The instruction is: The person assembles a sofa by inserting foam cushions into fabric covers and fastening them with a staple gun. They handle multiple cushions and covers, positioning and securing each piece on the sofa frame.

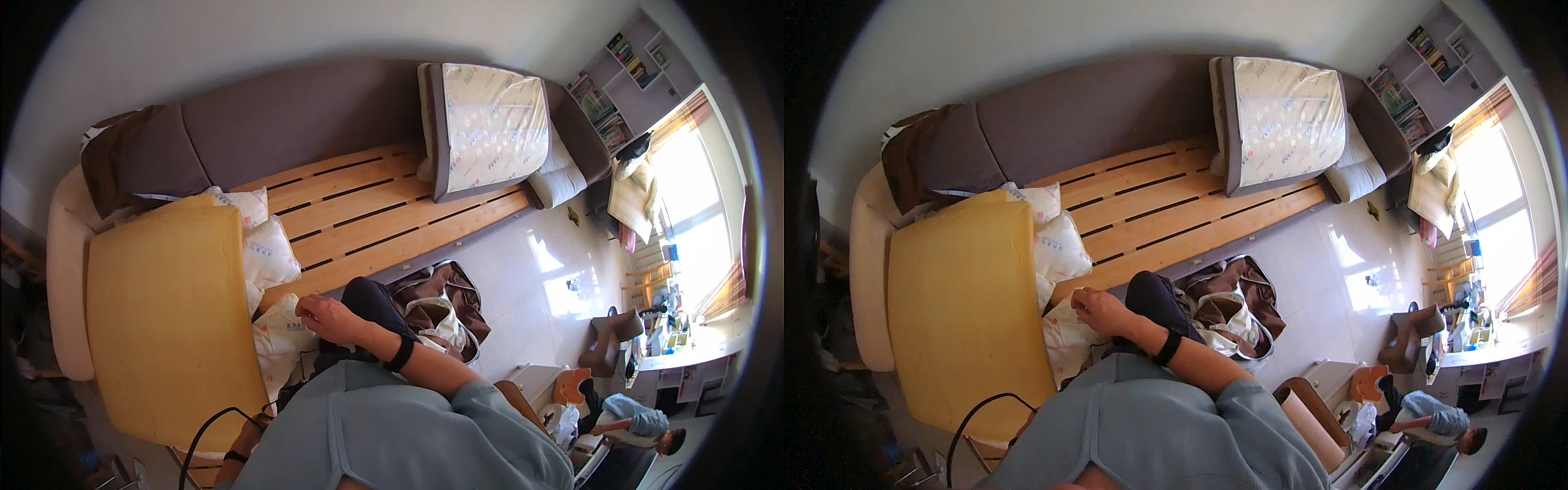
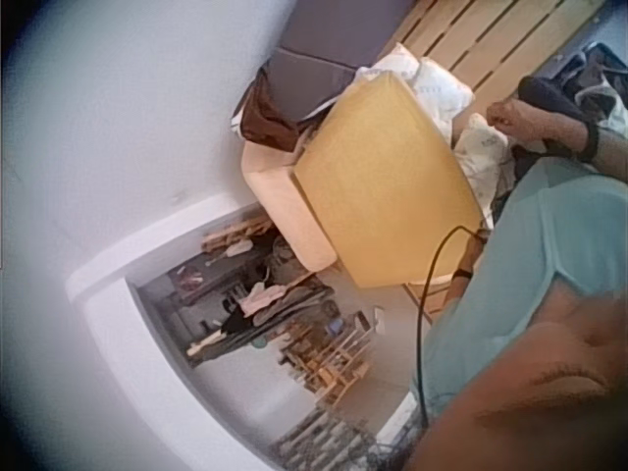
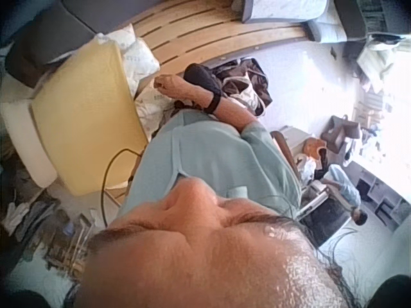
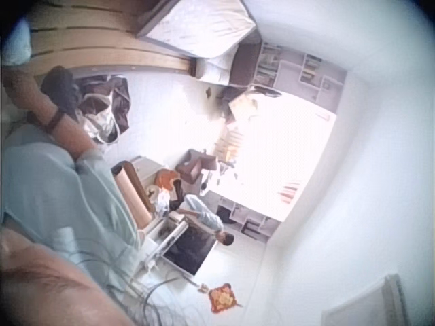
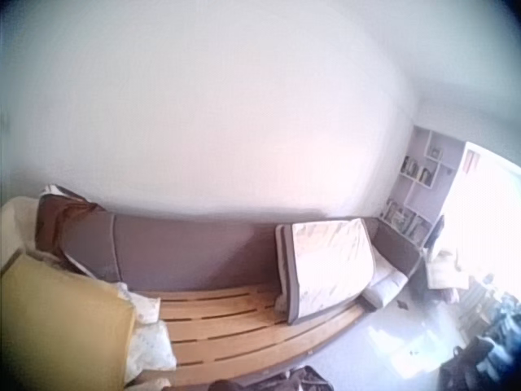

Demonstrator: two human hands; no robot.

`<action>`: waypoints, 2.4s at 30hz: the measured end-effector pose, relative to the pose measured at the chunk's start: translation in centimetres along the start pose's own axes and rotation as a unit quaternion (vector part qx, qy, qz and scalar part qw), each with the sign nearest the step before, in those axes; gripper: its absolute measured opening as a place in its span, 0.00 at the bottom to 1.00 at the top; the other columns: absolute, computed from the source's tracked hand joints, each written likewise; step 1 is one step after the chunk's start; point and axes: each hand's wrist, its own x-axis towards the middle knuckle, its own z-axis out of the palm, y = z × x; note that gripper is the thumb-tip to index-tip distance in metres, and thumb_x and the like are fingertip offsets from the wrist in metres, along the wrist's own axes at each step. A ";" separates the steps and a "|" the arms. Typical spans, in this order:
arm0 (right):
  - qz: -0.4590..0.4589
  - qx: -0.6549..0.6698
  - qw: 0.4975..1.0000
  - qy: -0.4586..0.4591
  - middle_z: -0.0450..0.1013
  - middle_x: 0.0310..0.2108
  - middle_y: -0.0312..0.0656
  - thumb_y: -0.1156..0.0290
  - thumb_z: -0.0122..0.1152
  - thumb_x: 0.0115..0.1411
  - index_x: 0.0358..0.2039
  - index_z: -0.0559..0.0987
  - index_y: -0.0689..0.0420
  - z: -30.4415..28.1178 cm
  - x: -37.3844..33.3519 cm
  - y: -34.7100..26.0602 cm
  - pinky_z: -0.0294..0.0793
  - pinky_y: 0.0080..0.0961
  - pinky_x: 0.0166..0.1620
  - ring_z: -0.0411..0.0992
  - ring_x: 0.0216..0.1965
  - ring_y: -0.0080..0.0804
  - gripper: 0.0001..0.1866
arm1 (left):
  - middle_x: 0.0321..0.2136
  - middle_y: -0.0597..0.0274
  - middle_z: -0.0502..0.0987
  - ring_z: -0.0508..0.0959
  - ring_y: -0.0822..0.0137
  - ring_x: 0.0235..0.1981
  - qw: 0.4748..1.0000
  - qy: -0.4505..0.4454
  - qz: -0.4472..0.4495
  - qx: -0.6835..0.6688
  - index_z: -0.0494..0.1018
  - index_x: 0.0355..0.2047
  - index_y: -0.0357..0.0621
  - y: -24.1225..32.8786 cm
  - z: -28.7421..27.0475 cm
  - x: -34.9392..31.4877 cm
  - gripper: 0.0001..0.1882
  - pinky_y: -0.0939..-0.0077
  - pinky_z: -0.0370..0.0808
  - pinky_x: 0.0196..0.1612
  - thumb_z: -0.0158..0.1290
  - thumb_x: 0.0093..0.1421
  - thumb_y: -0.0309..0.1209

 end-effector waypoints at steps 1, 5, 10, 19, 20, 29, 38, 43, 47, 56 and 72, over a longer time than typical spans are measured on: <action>-0.004 0.001 1.000 -0.003 0.71 0.30 0.48 0.72 0.52 0.54 0.32 0.71 0.59 0.0 0.2 -0.2 0.70 0.36 0.36 0.71 0.33 0.47 0.06 | 0.21 0.71 0.69 0.64 0.74 0.21 0.999 -0.021 -0.002 -0.050 0.77 0.32 0.43 -0.2 -0.2 0.3 0.12 0.78 0.62 0.24 0.44 0.60 0.32; 0.005 -0.026 0.999 -0.038 0.72 0.31 0.50 0.70 0.51 0.55 0.31 0.71 0.60 0.1 0.7 0.7 0.70 0.40 0.38 0.71 0.35 0.51 0.07 | 0.21 0.70 0.70 0.65 0.73 0.22 0.987 -0.070 -0.006 -0.145 0.77 0.32 0.42 -0.2 -0.4 1.4 0.12 0.77 0.62 0.25 0.44 0.59 0.32; 0.032 -0.042 0.997 -0.054 0.72 0.31 0.50 0.69 0.50 0.56 0.32 0.71 0.59 -0.9 -0.1 1.0 0.70 0.40 0.39 0.71 0.35 0.51 0.08 | 0.24 0.62 0.74 0.72 0.64 0.27 0.954 0.042 0.093 0.282 0.75 0.30 0.39 1.3 1.2 1.4 0.09 0.68 0.68 0.31 0.48 0.56 0.31; -0.051 -0.056 0.994 -0.073 0.71 0.30 0.47 0.70 0.51 0.56 0.34 0.71 0.58 -3.0 2.4 -1.1 0.70 0.38 0.36 0.71 0.33 0.48 0.07 | 0.26 0.58 0.74 0.75 0.62 0.29 0.846 0.118 0.194 0.483 0.68 0.26 0.35 1.3 0.3 2.5 0.03 0.70 0.71 0.33 0.48 0.53 0.24; -0.054 -0.046 0.995 -0.065 0.71 0.29 0.47 0.70 0.51 0.56 0.34 0.71 0.59 -3.6 2.7 -1.5 0.70 0.38 0.36 0.70 0.33 0.49 0.07 | 0.27 0.57 0.75 0.75 0.61 0.30 0.855 0.095 0.171 0.481 0.69 0.26 0.36 2.0 0.6 2.6 0.03 0.70 0.71 0.34 0.47 0.54 0.24; -0.020 -0.003 0.999 -0.049 0.71 0.28 0.49 0.71 0.52 0.56 0.32 0.73 0.60 -9.6 6.4 4.5 0.71 0.35 0.36 0.71 0.32 0.48 0.07 | 0.30 0.52 0.76 0.76 0.56 0.33 0.872 -0.063 0.049 0.483 0.71 0.28 0.39 12.6 5.1 4.8 0.07 0.66 0.71 0.36 0.45 0.55 0.28; -0.041 0.081 0.996 -0.012 0.73 0.29 0.49 0.74 0.52 0.55 0.34 0.73 0.62 -20.0 15.1 13.1 0.72 0.28 0.35 0.74 0.31 0.43 0.07 | 0.31 0.48 0.76 0.76 0.52 0.35 0.707 -0.184 0.109 0.675 0.73 0.30 0.40 33.4 10.7 6.4 0.10 0.62 0.72 0.36 0.45 0.55 0.32; -0.020 0.093 0.995 -0.016 0.72 0.28 0.49 0.74 0.52 0.55 0.33 0.73 0.62 -31.5 20.1 12.2 0.72 0.28 0.33 0.73 0.29 0.42 0.06 | 0.32 0.50 0.77 0.76 0.57 0.34 0.802 0.027 0.048 0.594 0.73 0.35 0.39 49.2 20.5 0.6 0.12 0.67 0.73 0.39 0.48 0.56 0.35; 0.066 0.059 0.996 -0.028 0.74 0.27 0.47 0.73 0.52 0.56 0.33 0.74 0.61 -38.1 22.7 13.5 0.72 0.29 0.32 0.74 0.29 0.40 0.06 | 0.31 0.56 0.77 0.76 0.64 0.33 0.905 0.109 0.166 0.376 0.71 0.38 0.39 54.6 25.0 -2.0 0.12 0.72 0.72 0.39 0.50 0.58 0.34; 0.129 0.087 0.982 -0.105 0.74 0.25 0.45 0.69 0.54 0.57 0.33 0.75 0.60 -40.9 25.5 13.8 0.73 0.26 0.32 0.75 0.26 0.32 0.08 | 0.30 0.63 0.74 0.73 0.71 0.33 0.975 0.103 0.178 0.089 0.69 0.39 0.38 59.5 28.0 -9.1 0.09 0.77 0.72 0.40 0.50 0.59 0.28; 0.164 -0.011 0.986 -0.018 0.74 0.28 0.50 0.66 0.52 0.56 0.35 0.74 0.60 -45.8 27.1 10.6 0.71 0.37 0.35 0.73 0.31 0.48 0.11 | 0.27 0.58 0.76 0.77 0.70 0.27 0.950 0.091 0.180 0.240 0.70 0.37 0.37 67.5 24.8 -6.4 0.10 0.77 0.72 0.31 0.50 0.57 0.30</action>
